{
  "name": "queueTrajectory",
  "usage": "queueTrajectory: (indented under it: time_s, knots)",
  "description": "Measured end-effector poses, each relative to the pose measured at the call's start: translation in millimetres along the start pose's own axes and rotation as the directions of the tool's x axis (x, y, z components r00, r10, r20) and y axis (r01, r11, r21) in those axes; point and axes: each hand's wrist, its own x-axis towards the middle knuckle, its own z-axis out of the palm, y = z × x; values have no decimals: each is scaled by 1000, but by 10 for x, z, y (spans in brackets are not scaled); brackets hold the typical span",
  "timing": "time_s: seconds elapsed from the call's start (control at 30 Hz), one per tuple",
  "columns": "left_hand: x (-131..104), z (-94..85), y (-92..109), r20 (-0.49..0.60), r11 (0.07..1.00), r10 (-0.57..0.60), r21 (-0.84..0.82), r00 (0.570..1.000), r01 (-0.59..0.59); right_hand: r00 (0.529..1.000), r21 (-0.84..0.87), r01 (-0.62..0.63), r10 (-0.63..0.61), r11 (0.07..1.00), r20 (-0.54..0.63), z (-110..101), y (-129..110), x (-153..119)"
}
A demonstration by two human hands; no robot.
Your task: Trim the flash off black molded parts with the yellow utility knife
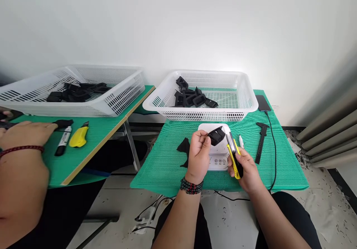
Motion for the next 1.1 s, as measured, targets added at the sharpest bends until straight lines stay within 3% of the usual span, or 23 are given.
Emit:
queueTrajectory:
  time_s: [0.2,0.63,0.8,0.97,1.1]
  knots:
    - [11,-65,-27,93,937,154,301,984,-175,998,-135,47,-39,990,57,-12,-31,-44]
    - [-54,-36,-68,147,833,298,442,943,-332,998,-272,42,-27,961,60,-90,-153,-88]
    - [-90,-29,-80,169,816,368,412,914,-405,997,-368,66,-43,928,71,-135,-210,-81]
    - [-205,52,54,253,817,474,230,843,-528,975,-490,93,-178,867,-131,-273,-273,-7]
    - [-239,100,85,242,856,456,145,856,-497,969,-357,110,-180,928,-167,-316,-345,6]
